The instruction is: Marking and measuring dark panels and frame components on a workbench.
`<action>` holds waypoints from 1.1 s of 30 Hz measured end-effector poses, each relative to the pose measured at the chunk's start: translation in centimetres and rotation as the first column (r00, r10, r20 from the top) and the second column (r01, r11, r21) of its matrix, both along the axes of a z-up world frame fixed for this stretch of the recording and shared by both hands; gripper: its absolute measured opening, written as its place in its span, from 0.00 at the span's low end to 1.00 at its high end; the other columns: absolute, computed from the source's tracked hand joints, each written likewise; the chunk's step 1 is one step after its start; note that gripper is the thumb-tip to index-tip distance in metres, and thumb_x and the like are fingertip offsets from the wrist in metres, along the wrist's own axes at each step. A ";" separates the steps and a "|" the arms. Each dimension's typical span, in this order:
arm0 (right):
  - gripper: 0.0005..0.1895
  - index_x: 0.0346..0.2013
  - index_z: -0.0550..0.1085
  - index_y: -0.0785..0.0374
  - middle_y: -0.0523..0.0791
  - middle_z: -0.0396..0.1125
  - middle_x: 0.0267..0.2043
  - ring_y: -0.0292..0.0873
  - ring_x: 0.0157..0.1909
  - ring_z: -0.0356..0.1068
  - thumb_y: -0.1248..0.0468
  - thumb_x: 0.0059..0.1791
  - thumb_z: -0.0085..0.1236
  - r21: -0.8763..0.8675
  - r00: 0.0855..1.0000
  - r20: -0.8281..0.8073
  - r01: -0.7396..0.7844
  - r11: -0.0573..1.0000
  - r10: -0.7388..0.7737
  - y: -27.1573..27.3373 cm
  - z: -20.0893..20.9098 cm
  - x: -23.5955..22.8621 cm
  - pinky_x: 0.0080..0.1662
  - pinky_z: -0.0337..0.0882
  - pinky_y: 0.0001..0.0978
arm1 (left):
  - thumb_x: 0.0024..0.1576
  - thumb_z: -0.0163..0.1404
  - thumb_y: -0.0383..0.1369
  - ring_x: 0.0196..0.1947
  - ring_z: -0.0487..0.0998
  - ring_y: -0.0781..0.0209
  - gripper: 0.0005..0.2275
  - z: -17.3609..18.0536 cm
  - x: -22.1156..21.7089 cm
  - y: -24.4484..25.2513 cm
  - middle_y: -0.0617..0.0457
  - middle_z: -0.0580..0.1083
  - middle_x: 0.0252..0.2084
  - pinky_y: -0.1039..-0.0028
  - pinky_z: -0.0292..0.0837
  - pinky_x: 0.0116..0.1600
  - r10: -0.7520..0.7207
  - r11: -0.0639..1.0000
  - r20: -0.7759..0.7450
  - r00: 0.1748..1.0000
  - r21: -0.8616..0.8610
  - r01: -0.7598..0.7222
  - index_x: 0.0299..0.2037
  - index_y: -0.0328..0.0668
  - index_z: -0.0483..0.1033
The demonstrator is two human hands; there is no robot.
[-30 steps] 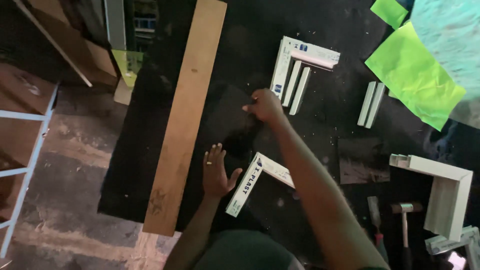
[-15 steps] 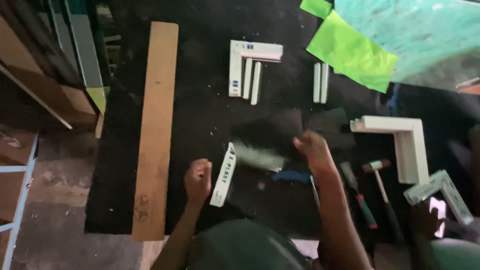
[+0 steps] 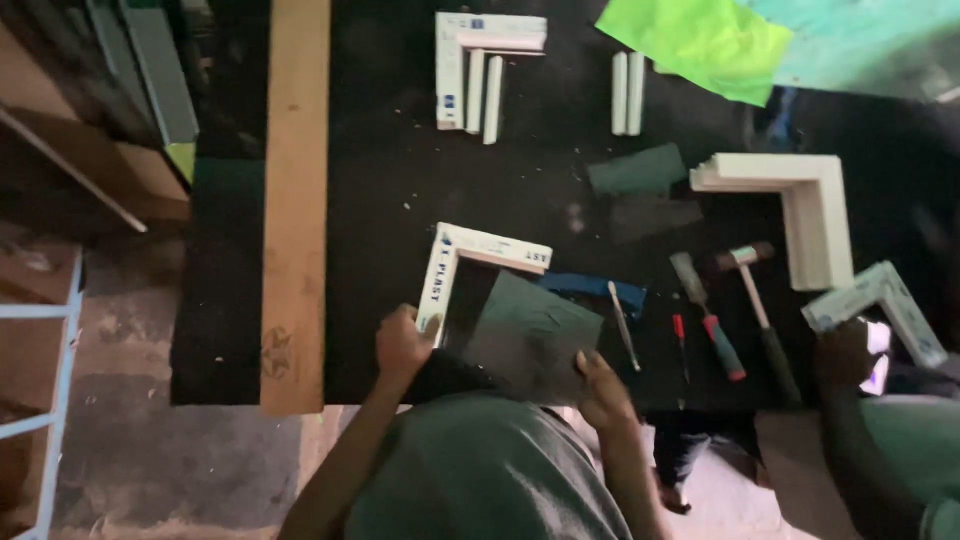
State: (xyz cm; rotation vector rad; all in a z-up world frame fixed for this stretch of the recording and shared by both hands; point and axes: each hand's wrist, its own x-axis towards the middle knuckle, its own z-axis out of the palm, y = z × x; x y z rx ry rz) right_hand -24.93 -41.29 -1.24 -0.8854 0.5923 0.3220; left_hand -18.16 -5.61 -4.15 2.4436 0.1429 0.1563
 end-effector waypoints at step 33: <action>0.19 0.55 0.68 0.69 0.50 0.69 0.51 0.49 0.54 0.70 0.76 0.49 0.55 0.055 0.995 -0.022 0.101 0.993 -0.099 9.2 -5.2 2.4 0.59 0.72 0.42 | 0.62 0.50 0.43 0.19 0.79 0.63 0.18 -1.8 -2.4 -4.0 0.46 0.80 0.28 0.74 0.72 0.23 -0.219 0.694 -0.565 0.795 -0.663 -0.280 0.41 0.30 0.78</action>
